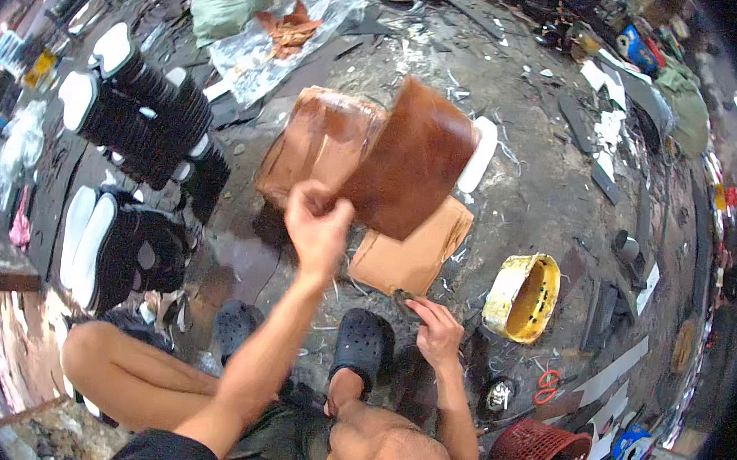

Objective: The person sits on the floor and applies a yellowish substance from a yellow container onto rectangular brown leather pieces using a brush. The person repeatedly dips the brush into the container and spreads the substance across the surface of each piece, then stacks the treated pieces. The person also handles a red basket and a knife.

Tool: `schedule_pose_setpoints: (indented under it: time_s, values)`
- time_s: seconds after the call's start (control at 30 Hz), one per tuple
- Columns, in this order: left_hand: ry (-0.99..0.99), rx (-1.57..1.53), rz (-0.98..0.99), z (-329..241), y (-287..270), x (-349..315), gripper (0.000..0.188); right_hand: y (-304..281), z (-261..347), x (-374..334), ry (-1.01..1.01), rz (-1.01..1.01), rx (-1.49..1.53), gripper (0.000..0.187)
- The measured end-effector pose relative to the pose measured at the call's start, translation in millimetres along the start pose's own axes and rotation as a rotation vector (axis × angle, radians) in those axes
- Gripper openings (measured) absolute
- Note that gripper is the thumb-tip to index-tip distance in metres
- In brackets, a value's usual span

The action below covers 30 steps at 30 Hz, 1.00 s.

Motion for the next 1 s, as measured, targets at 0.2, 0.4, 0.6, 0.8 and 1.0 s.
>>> schedule_pose_setpoints:
  time_s: [0.2, 0.4, 0.6, 0.8, 1.0]
  values:
    - [-0.401, -0.132, -0.134, 86, -65, 58, 0.053, -54, 38, 1, 0.012, -0.162, 0.266, 0.047]
    - [-0.167, 0.215, -0.144, 57, -64, -18, 0.065, -92, 34, 74, 0.169, -0.145, 0.398, 0.028]
    - [0.437, 0.391, 1.072, 68, 31, -159, 0.055, -27, 19, 191, 0.104, 0.022, 0.130, 0.034]
    - [0.620, 0.530, 1.297, 72, 55, -185, 0.048, 86, -21, 116, -0.091, -0.279, -0.504, 0.046]
    - [0.727, 0.514, 1.300, 76, 37, -188, 0.045, 7, -41, 147, 0.568, -0.316, -0.140, 0.042]
Point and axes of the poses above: each hand's wrist, its own x-axis towards the middle knuckle, its own y-axis out of the palm, z = x × y, the point moved 6 cm from there along x, towards the middle knuckle, and after that the axes turned 15 degrees about y, right-handed, at the moved point
